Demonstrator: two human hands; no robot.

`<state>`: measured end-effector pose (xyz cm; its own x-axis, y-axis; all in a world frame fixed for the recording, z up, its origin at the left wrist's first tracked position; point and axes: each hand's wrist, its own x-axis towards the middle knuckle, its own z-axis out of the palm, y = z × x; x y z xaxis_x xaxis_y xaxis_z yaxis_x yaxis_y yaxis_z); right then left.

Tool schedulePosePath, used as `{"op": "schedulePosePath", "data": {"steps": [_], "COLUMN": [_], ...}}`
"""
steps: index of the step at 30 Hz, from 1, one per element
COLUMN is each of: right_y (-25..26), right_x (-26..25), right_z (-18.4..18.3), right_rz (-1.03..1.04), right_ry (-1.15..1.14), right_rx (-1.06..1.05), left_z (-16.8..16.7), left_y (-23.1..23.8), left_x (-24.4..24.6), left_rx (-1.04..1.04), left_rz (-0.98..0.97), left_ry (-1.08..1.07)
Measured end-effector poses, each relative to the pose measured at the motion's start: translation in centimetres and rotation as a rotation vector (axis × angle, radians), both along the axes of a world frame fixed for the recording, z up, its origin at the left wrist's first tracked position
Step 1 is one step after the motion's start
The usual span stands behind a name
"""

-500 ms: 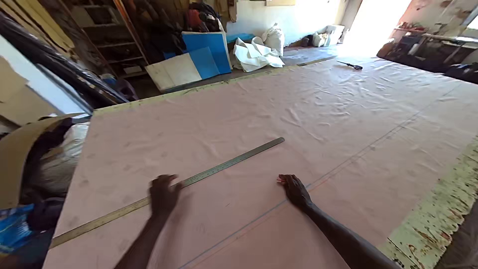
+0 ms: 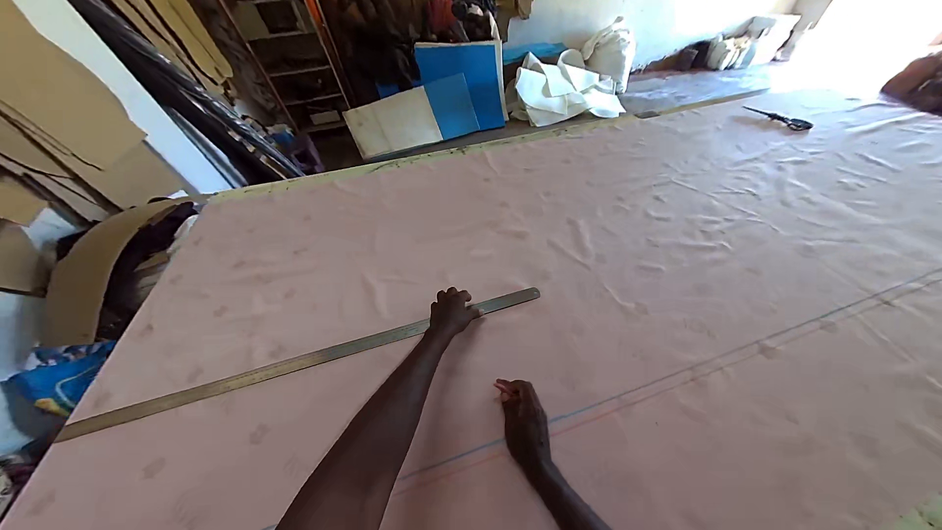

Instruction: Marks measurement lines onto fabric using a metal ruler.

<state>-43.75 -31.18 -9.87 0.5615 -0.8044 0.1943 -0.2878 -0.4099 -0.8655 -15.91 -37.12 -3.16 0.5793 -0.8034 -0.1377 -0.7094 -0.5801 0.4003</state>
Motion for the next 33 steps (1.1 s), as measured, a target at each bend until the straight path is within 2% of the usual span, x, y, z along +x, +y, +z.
{"op": "schedulePosePath", "data": {"steps": [6, 10, 12, 17, 20, 29, 33], "right_y": [-0.4, -2.5, -6.7, -21.2, -25.8, -26.1, -25.5], "right_x": [-0.4, -1.2, -1.2, 1.7, 4.2, 5.7, 6.1], "right_z": [-0.5, 0.9, 1.8, 3.1, 2.4, 2.1, 2.7], "right_rz": [0.07, 0.141, 0.165, 0.082, 0.064, 0.075, 0.111], "right_ry": [-0.313, -0.48, -0.422, -0.047, 0.047, 0.195, 0.28], "right_rx": [0.196, 0.416, 0.433, 0.138, 0.096, -0.037, -0.196], "left_z": [-0.5, -0.7, -0.3, 0.8, 0.7, 0.6, 1.0], "left_y": [-2.2, -3.1, -3.6, -4.2, -3.9, -3.8, -3.8], "left_x": [0.7, 1.6, 1.8, 1.1, 1.2, 1.0, 0.6], "left_rx": [0.163, 0.245, 0.303, 0.38, 0.373, 0.357, 0.362], "left_rz": [0.066, 0.038, 0.036, 0.028, 0.021, 0.028, 0.036], "left_ry": [0.042, 0.077, 0.071, 0.025, 0.038, 0.016, 0.002]}}
